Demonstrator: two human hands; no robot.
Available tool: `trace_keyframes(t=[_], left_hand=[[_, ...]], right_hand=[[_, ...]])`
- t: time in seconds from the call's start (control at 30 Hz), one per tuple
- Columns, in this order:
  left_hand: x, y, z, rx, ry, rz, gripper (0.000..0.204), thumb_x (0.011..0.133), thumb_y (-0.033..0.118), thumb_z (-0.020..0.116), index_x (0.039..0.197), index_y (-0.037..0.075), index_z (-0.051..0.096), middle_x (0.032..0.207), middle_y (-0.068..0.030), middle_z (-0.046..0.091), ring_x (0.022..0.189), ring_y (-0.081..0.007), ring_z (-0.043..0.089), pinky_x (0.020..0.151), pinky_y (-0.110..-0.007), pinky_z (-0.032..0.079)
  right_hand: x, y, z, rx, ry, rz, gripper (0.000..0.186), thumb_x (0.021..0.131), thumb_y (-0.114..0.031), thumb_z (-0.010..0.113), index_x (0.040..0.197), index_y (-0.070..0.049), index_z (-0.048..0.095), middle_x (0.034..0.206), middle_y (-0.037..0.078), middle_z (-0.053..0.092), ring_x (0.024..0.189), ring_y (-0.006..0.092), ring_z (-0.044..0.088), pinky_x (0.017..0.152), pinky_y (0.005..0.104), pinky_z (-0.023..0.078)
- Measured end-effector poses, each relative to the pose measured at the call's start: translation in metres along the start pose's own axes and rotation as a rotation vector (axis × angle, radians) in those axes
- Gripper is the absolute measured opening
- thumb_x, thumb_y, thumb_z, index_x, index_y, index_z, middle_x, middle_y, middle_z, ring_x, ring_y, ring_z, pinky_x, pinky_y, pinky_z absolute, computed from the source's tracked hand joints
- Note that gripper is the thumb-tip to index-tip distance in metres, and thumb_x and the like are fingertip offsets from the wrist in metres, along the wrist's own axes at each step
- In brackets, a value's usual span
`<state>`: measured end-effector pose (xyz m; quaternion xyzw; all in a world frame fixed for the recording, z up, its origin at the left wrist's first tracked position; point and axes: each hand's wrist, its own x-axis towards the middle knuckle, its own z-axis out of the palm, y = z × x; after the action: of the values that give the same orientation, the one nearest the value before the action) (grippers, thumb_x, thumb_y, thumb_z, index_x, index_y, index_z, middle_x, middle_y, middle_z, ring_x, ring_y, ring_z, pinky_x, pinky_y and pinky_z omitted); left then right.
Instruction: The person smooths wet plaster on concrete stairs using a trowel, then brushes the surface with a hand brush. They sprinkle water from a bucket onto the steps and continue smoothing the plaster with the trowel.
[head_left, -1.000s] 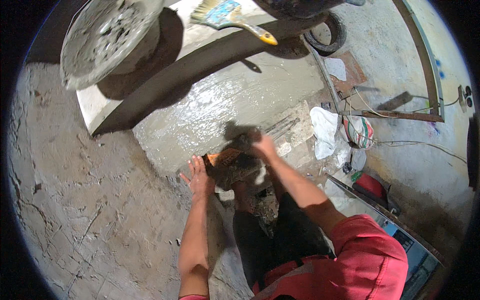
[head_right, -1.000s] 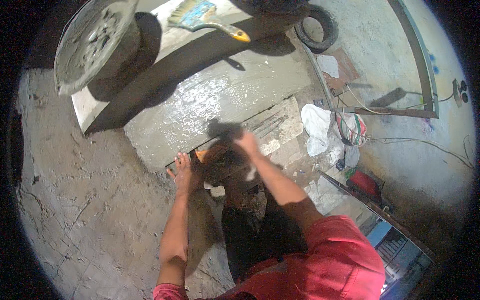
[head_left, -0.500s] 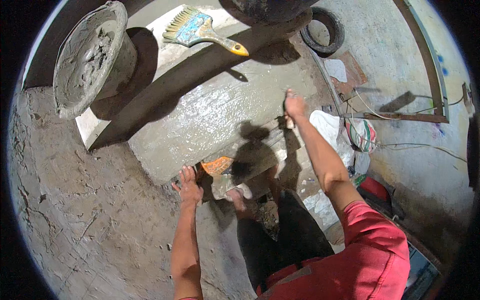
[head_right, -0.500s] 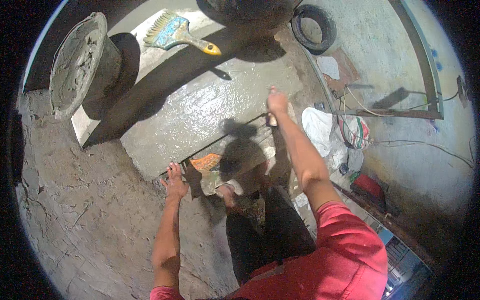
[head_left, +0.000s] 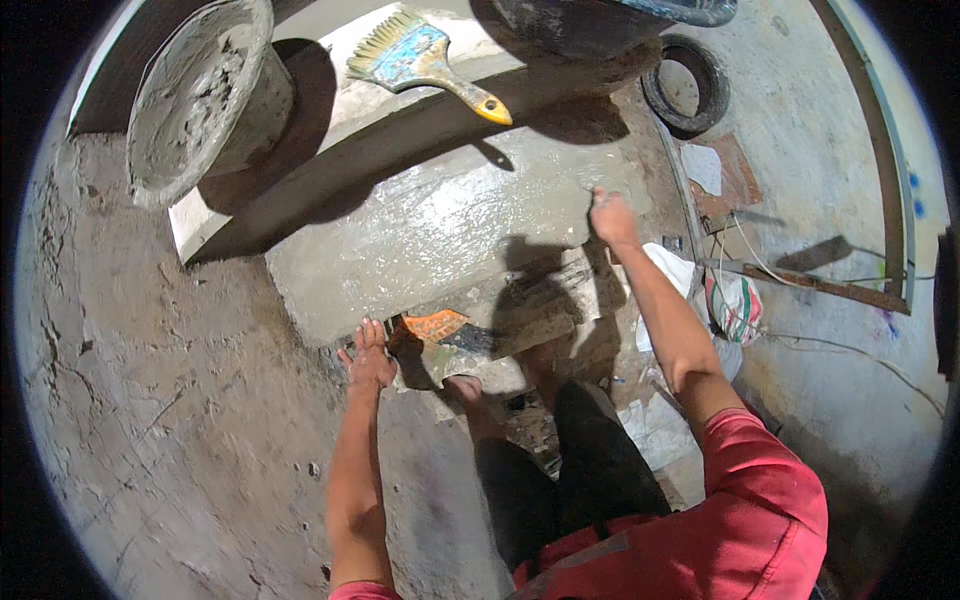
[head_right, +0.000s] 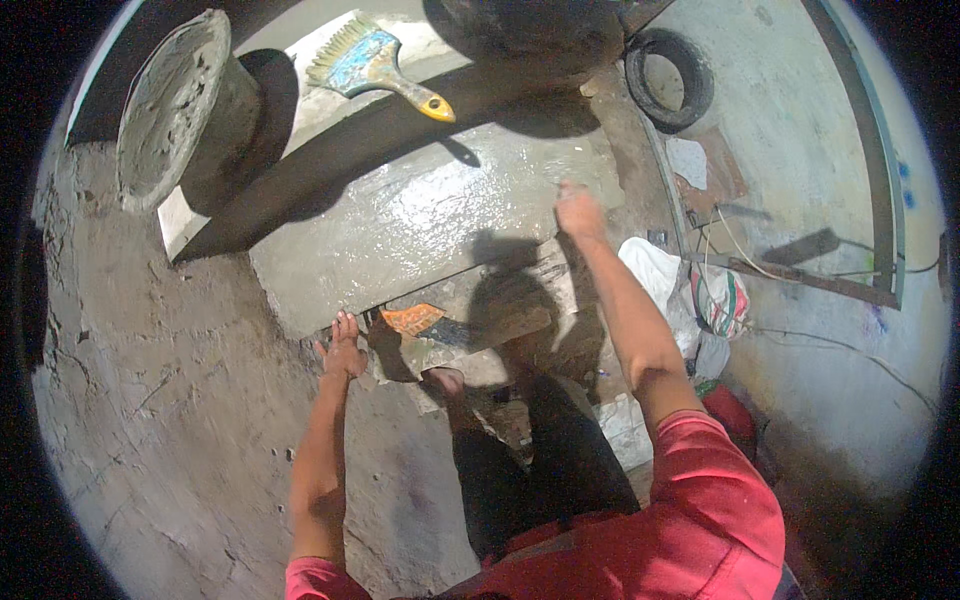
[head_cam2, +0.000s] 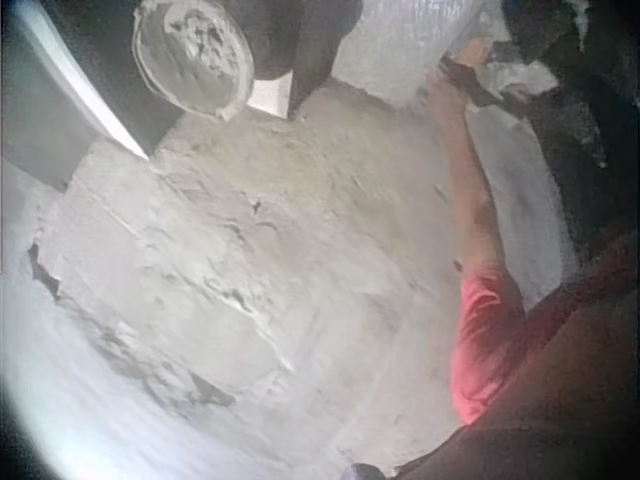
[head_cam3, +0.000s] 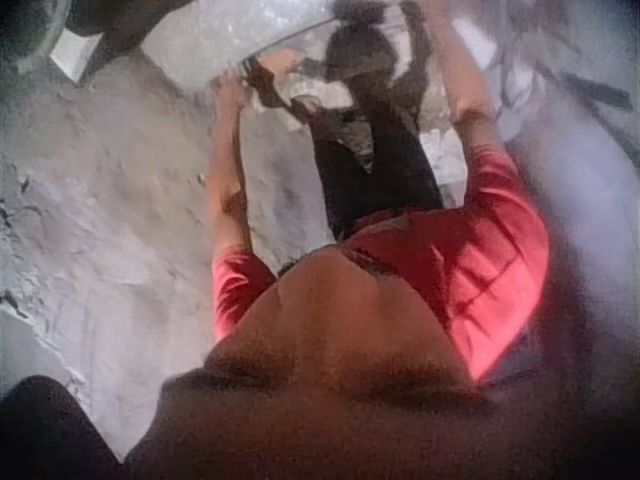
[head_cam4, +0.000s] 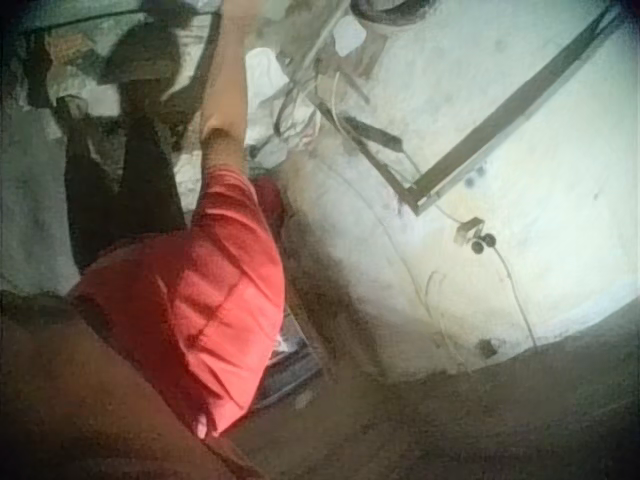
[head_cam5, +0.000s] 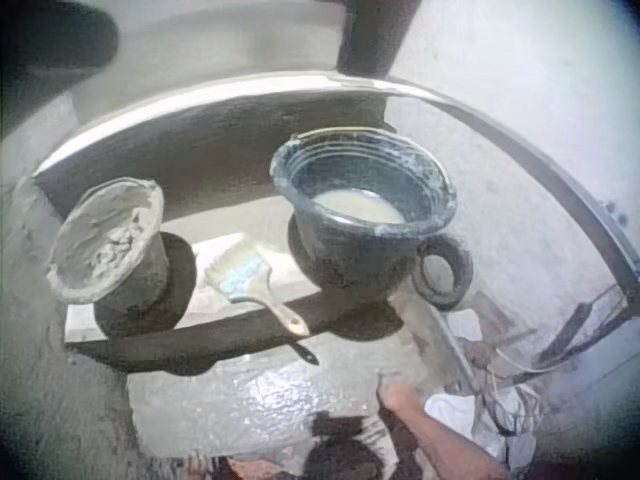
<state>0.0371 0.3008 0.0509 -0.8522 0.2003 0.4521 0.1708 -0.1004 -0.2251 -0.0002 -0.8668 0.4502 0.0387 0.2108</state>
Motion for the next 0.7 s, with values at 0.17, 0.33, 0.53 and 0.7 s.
trace_keyframes(t=[0.17, 0.33, 0.53, 0.7], left_hand=[[-0.002, 0.001, -0.002, -0.028, 0.008, 0.011, 0.098, 0.089, 0.027, 0.064, 0.167, 0.018, 0.005, 0.175, -0.0044, -0.003, 0.161, -0.0283, 0.007, 0.12, -0.074, 0.01], [-0.005, 0.003, -0.013, -0.003, -0.016, -0.001, 0.096, 0.089, 0.024, 0.062, 0.167, 0.019, 0.006, 0.175, -0.004, -0.001, 0.16, -0.0286, 0.008, 0.121, -0.074, 0.01], [-0.007, 0.002, -0.011, 0.013, -0.02, 0.007, 0.095, 0.091, 0.024, 0.062, 0.167, 0.019, 0.006, 0.175, -0.0027, -0.002, 0.16, -0.0271, 0.008, 0.121, -0.074, 0.01], [-0.007, 0.001, -0.007, -0.045, 0.0, 0.027, 0.099, 0.088, 0.024, 0.065, 0.167, 0.02, 0.005, 0.175, -0.0023, -0.002, 0.16, -0.0266, 0.008, 0.121, -0.073, 0.009]], right_hand=[[-0.046, -0.047, 0.054, -0.01, -0.087, -0.064, 0.037, 0.094, -0.034, 0.061, 0.106, 0.0, 0.069, 0.081, 0.024, 0.066, 0.086, 0.0405, 0.068, 0.082, 0.0493, 0.054], [-0.195, -0.182, 0.113, -0.031, -0.404, -0.536, 0.028, 0.085, -0.021, 0.061, 0.104, -0.002, 0.07, 0.085, 0.013, 0.068, 0.076, 0.0323, 0.07, 0.062, 0.0455, 0.056], [-0.167, -0.117, 0.056, -0.088, -0.248, -0.717, 0.023, 0.094, -0.012, 0.054, 0.11, -0.008, 0.07, 0.095, 0.017, 0.07, 0.083, 0.0319, 0.073, 0.068, 0.0443, 0.059], [-0.097, -0.031, 0.009, 0.198, 0.07, 0.416, 0.051, 0.094, -0.044, 0.064, 0.115, 0.002, 0.067, 0.1, 0.029, 0.071, 0.096, 0.0501, 0.067, 0.089, 0.055, 0.052]])
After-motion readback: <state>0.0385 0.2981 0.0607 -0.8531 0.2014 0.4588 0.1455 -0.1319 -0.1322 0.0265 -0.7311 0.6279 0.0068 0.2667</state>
